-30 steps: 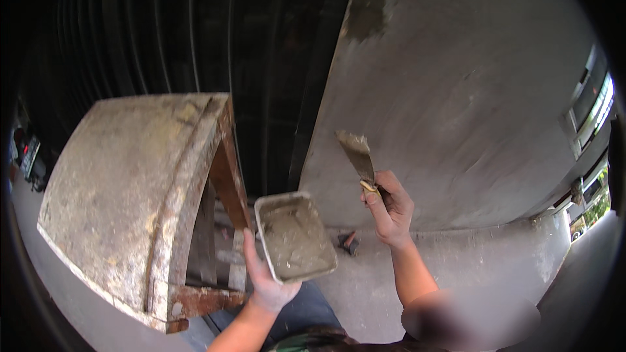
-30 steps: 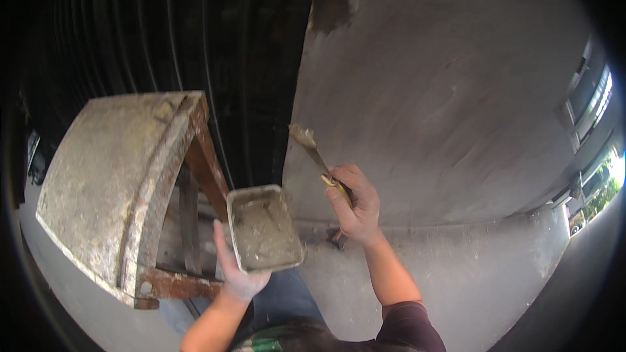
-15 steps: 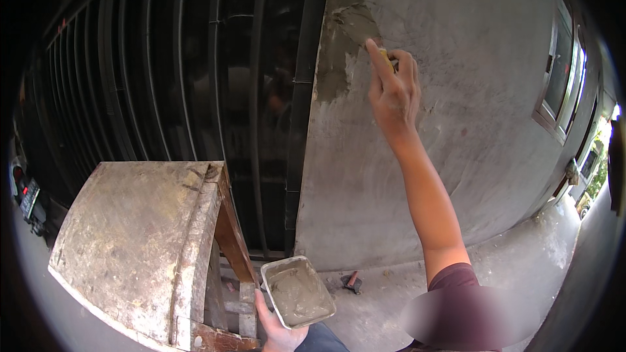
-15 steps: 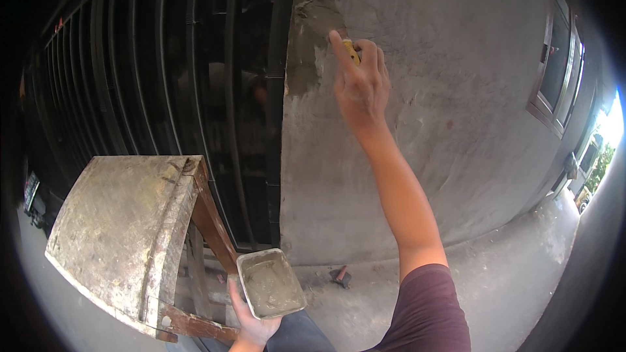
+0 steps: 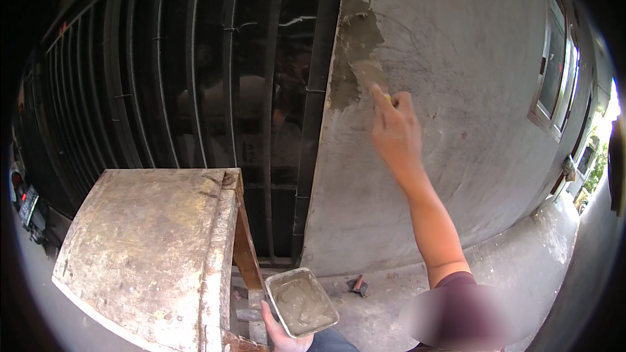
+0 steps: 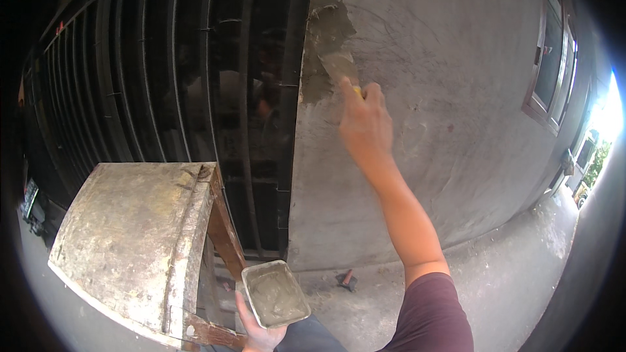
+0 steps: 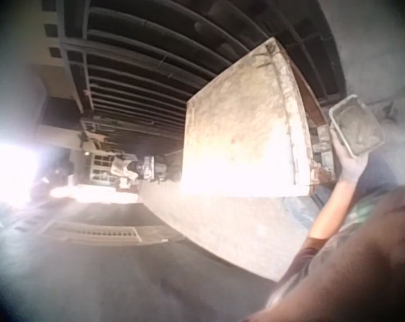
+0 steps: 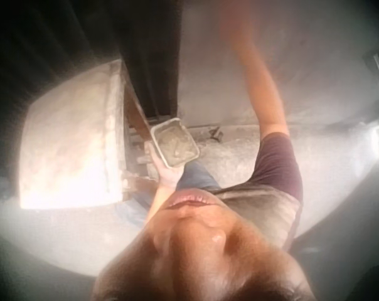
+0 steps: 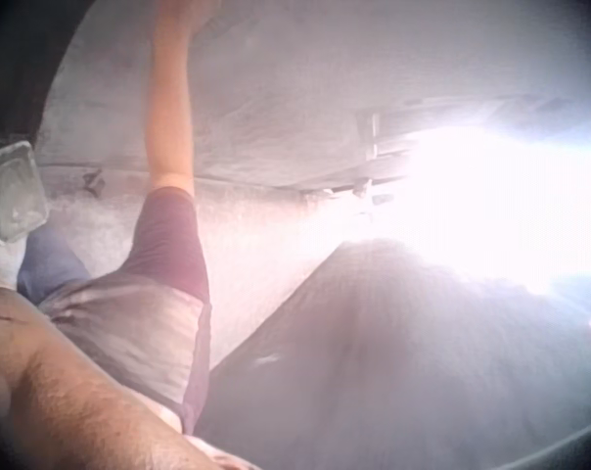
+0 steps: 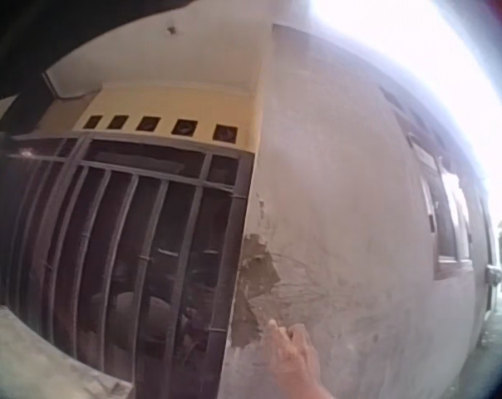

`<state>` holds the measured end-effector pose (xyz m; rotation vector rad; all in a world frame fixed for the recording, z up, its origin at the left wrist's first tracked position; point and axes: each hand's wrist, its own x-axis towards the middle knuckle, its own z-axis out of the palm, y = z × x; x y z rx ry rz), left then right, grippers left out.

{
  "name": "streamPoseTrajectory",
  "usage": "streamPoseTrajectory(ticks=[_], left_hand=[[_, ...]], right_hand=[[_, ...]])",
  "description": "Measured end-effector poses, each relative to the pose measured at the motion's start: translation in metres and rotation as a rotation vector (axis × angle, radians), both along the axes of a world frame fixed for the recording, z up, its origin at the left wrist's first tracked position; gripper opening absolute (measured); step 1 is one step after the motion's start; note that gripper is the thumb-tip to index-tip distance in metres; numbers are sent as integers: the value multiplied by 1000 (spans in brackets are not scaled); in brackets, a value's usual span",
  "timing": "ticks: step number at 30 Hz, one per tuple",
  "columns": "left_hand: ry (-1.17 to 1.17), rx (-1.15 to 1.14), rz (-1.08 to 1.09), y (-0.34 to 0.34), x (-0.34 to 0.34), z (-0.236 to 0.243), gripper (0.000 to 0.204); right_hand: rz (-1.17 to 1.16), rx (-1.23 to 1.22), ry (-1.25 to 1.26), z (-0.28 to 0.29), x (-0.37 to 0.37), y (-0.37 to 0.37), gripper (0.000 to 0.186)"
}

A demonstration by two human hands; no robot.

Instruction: The person scoops plaster from a container with a trowel and applies it to a vertical wall surface, smoothing the material in repeated strokes. The person works near a metal gate and a wooden stool in a covered outdoor area.

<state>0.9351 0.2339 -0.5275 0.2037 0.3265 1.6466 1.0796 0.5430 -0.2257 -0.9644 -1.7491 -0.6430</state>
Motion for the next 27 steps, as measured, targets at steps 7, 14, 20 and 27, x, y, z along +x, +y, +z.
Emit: streamPoseTrajectory(ticks=[7, 14, 20, 27], left_hand=[[-16, -5, -40, -2, -4, -18, 90], [-65, -14, -93, -5, -1, -20, 89], [-6, 9, -83, -6, -8, -16, 86], [-41, 22, -94, -2, -17, -39, 86]], right_hand=[[32, 52, 114, 108, -32, -51, 44], [-69, 14, 75, 109, -76, -4, 52], [-95, -109, 87, 65, -83, 8, 59], [-135, -159, 63, 8, -87, 19, 65]])
